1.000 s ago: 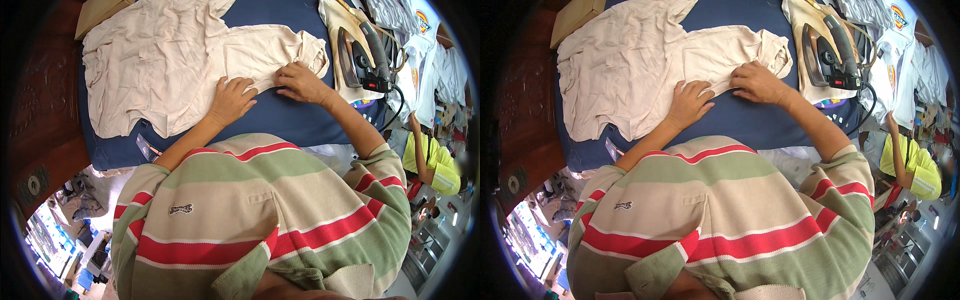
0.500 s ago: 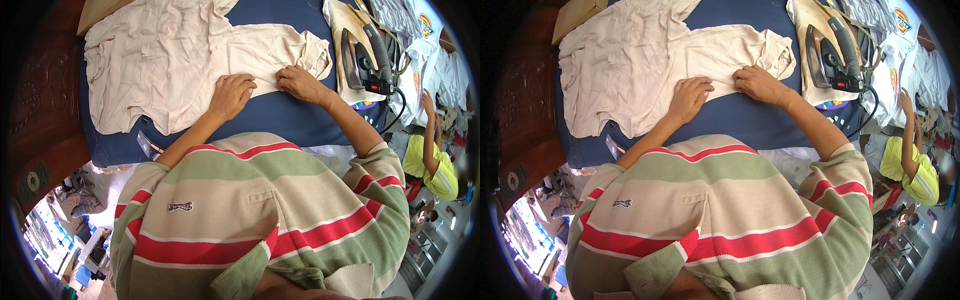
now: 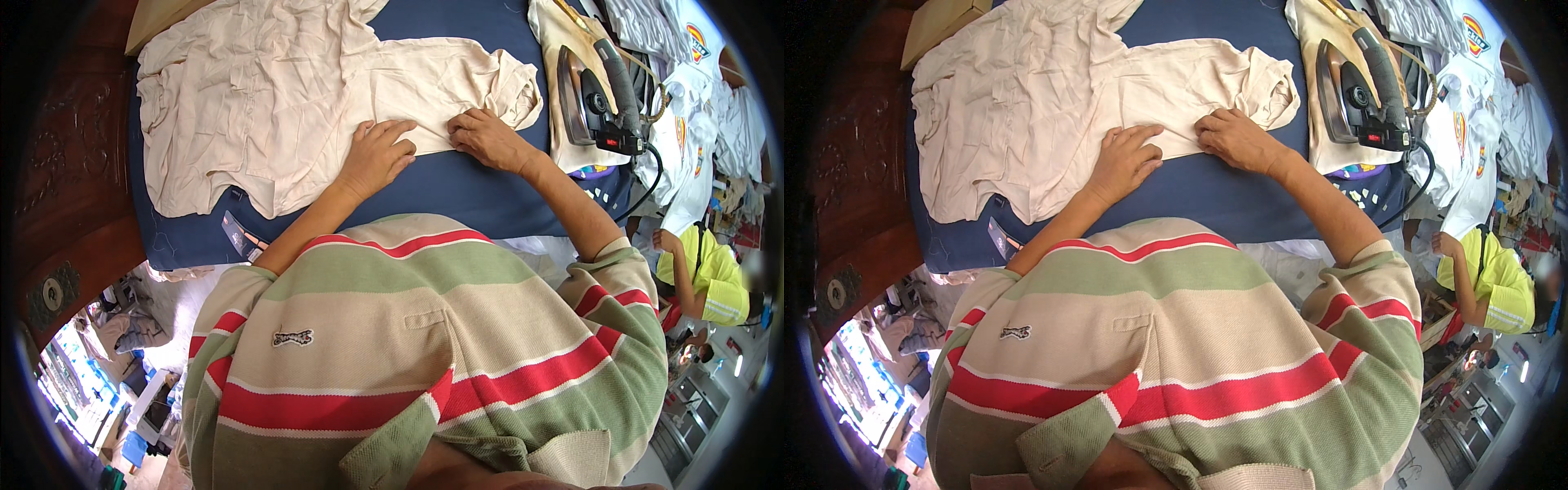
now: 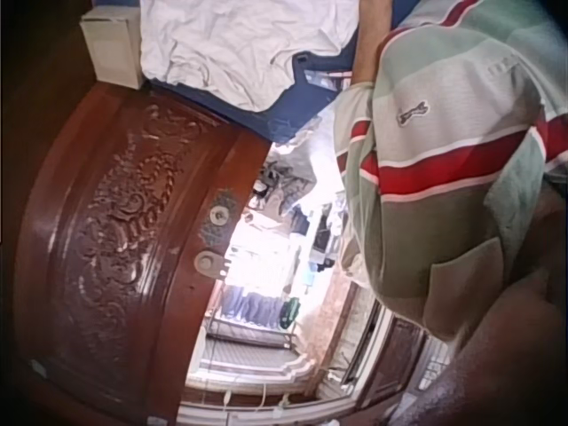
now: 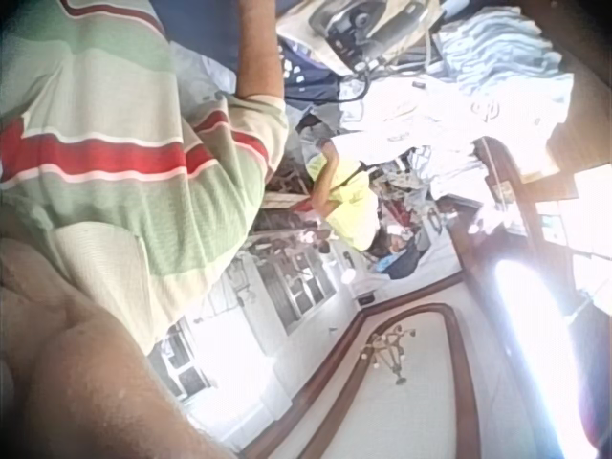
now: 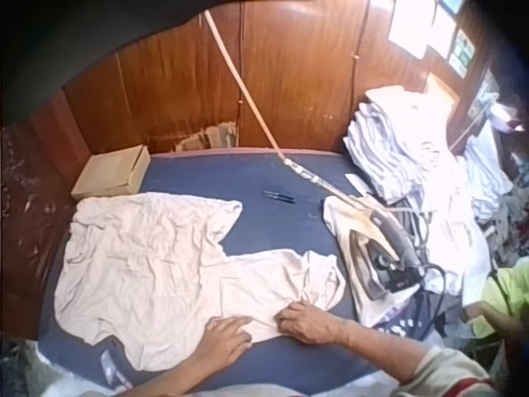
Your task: The person irons a tan garment on a blue ironing board using a steam iron, flipping the garment and smoothing the fabric by hand while using a small tool to trim loose threads from the collar area.
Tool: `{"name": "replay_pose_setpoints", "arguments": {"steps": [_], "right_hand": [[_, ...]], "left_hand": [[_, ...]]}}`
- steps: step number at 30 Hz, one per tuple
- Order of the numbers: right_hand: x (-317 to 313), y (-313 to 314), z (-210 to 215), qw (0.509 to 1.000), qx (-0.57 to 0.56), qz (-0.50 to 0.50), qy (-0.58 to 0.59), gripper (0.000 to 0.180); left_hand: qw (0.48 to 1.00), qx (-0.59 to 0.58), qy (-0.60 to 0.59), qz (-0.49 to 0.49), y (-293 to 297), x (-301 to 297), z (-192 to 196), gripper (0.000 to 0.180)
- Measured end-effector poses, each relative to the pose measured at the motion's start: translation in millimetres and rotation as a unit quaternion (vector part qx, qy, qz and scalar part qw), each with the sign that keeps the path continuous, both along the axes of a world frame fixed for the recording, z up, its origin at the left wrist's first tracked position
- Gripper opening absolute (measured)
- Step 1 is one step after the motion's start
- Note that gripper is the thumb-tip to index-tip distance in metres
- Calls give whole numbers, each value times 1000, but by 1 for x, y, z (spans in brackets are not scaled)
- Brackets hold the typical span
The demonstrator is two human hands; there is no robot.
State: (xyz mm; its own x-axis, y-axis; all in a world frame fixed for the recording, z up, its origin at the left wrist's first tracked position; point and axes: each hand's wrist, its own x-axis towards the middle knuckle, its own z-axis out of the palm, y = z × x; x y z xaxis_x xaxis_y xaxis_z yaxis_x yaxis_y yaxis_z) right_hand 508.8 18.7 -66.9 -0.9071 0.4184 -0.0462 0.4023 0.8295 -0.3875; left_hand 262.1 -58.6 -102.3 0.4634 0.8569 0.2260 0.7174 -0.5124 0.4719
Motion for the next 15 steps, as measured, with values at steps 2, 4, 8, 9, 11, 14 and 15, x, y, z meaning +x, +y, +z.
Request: {"name": "replay_pose_setpoints", "arguments": {"steps": [2,4,8,9,11,14,15], "right_hand": [[0,-1,1,1000,7,-2,10,10],[-2,-3,1,999,23,-1,35,10],[-34,0,20,979,-45,-190,64,17],[-48,8,22,959,-41,-248,128,17],[-71,31,8,918,-75,-333,204,15],[-85,41,-43,935,108,-309,137,16],[-84,44,-45,924,129,-339,120,16]], "left_hand": [[999,31,31,-16,-1,0,-1,15],[995,66,63,-40,-4,1,0,15],[999,19,20,-47,-6,1,9,13],[1000,-5,-3,-29,-2,2,12,13],[998,-27,-37,43,11,3,10,15],[985,6,-5,175,34,10,-8,33],[981,13,25,190,34,9,-10,38]]}}
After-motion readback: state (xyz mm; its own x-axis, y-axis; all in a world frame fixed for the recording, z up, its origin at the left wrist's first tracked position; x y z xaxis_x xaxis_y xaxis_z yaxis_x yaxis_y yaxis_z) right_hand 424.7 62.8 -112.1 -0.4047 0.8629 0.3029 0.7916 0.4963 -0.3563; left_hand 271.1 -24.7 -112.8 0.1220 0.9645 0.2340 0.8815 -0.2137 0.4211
